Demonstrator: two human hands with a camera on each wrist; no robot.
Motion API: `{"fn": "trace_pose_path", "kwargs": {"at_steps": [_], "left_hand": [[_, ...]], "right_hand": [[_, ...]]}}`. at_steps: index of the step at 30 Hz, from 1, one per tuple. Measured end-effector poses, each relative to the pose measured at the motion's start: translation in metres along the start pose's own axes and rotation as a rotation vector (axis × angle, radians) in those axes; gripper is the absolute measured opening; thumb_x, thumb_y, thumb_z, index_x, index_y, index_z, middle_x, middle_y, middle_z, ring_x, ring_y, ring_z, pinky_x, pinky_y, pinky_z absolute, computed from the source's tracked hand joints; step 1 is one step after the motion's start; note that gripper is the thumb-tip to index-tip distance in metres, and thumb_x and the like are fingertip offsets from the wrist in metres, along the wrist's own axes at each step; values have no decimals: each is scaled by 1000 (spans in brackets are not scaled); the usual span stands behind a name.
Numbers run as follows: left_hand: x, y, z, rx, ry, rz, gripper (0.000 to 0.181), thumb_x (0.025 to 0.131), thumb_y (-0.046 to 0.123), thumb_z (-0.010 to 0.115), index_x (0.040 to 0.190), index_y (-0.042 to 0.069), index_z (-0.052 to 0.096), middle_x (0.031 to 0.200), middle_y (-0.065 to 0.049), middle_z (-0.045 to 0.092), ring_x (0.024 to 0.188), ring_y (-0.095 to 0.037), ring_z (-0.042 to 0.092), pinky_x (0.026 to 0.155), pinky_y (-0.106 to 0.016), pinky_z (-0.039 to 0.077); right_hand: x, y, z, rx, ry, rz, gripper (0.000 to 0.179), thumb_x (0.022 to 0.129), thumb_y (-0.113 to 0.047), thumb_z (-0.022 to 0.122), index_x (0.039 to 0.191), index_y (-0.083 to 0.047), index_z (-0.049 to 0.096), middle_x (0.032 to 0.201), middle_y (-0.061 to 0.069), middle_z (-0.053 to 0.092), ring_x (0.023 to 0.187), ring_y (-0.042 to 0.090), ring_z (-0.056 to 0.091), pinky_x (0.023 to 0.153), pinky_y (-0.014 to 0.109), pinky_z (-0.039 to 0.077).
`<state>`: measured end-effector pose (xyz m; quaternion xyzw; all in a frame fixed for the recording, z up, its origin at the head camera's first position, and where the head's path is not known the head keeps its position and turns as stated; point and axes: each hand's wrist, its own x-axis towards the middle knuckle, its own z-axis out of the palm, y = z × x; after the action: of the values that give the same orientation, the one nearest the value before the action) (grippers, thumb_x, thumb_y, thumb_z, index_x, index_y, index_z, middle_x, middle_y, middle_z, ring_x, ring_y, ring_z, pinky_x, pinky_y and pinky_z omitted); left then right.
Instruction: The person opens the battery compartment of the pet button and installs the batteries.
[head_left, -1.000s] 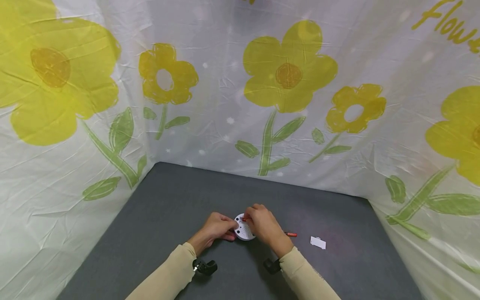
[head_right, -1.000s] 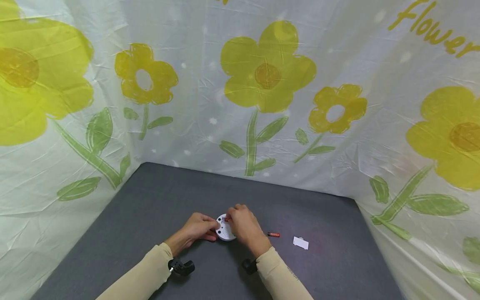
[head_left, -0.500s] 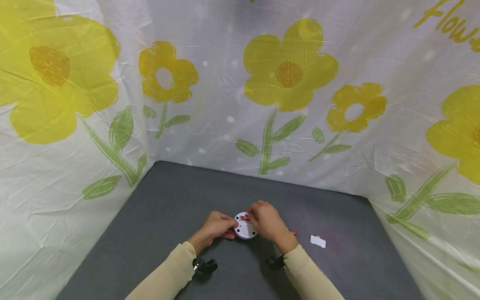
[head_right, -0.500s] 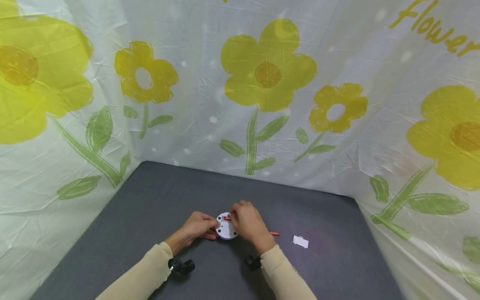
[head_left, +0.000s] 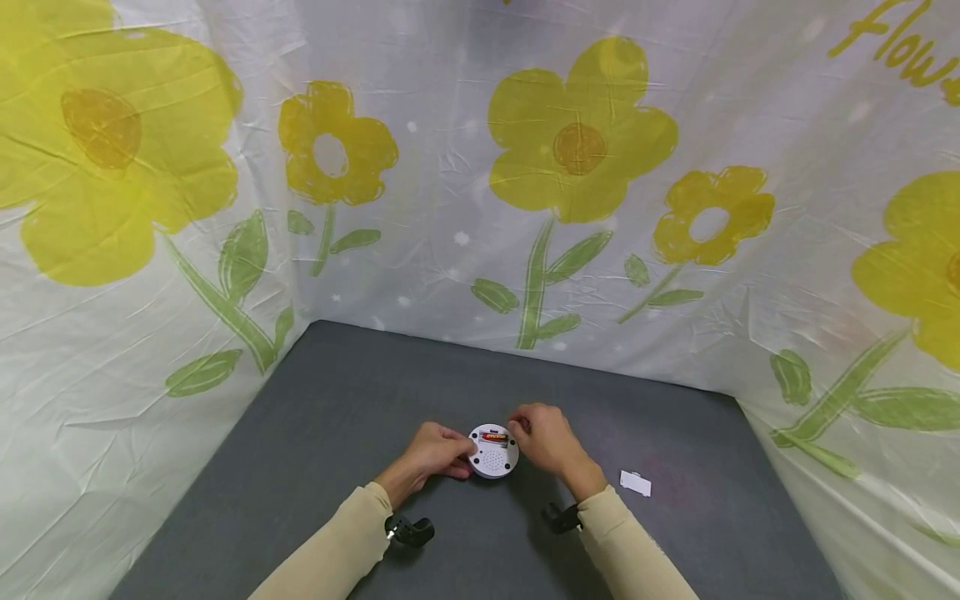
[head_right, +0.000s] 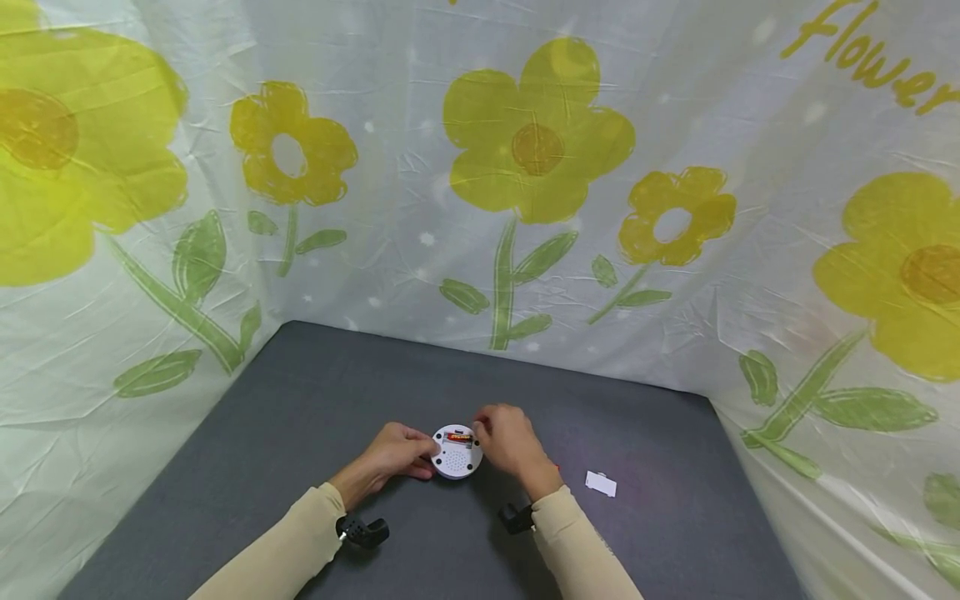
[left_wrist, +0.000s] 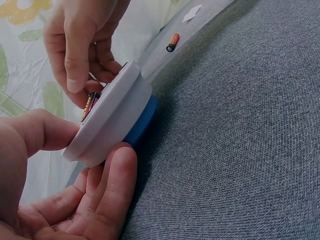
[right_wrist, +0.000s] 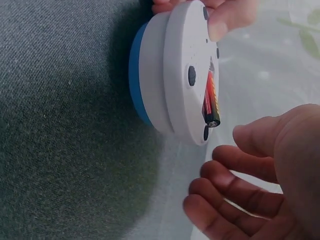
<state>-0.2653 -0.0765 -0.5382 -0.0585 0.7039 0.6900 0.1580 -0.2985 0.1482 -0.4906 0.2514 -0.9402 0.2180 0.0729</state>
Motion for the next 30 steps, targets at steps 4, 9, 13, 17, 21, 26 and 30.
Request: {"fn": "trace_pose_path", "kwargs": {"at_steps": [4, 9, 13, 17, 21, 26, 30], "left_hand": [[1, -1, 0, -15, -3, 4, 20, 90, 4, 76, 105, -9, 78, 86, -12, 78, 69, -13, 74, 63, -27, 68], [2, -2, 0, -24, -7, 1, 20, 90, 3, 75, 105, -9, 78, 86, -11, 78, 69, -13, 74, 63, -27, 68], [2, -2, -1, -23, -13, 5, 21, 90, 4, 75, 106, -10, 77, 86, -11, 78, 69, -13, 74, 64, -27, 68], [2, -1, -1, -26, -15, -5, 22, 90, 4, 75, 107, -10, 77, 86, -12, 78, 69, -14, 74, 64, -27, 68], [2, -1, -1, -28, -12, -10, 22, 90, 4, 75, 106, -10, 77, 86, -12, 77, 70, -14, 75, 64, -27, 68], [2, -2, -1, -25, -8, 6, 21, 89, 5, 75, 105, -9, 77, 86, -11, 78, 70, -14, 75, 64, -27, 68], [3, -3, -1, -12, -1, 4, 21, 90, 5, 75, 105, -9, 77, 86, -12, 78, 70, -14, 75, 64, -28, 68]], "right_hand": [[0, 1, -1, 49, -59, 68, 11, 100, -11, 73, 102, -7, 83, 91, 4, 79, 81, 16, 69, 72, 37, 60], [-2, 0, -3, 109, -112, 138, 14, 103, -16, 72, 104, -9, 84, 99, 4, 82, 88, 17, 72, 73, 37, 61], [-3, 0, -3, 159, -132, 199, 17, 104, -20, 71, 106, -11, 85, 101, 3, 82, 88, 15, 70, 72, 36, 60], [-4, 1, -2, 230, -153, 260, 19, 104, -22, 70, 109, -11, 85, 96, 3, 80, 80, 12, 66, 67, 31, 56], [-6, 3, 0, 339, -179, 312, 21, 105, -21, 70, 110, -8, 84, 81, 7, 76, 68, 15, 67, 59, 26, 53], [-8, 4, 4, 417, -183, 336, 21, 103, -18, 71, 109, -3, 83, 75, 8, 73, 65, 18, 69, 56, 24, 56], [-8, 4, 5, 429, -178, 344, 20, 103, -19, 72, 109, -3, 83, 74, 6, 72, 64, 15, 67, 56, 24, 57]]}}
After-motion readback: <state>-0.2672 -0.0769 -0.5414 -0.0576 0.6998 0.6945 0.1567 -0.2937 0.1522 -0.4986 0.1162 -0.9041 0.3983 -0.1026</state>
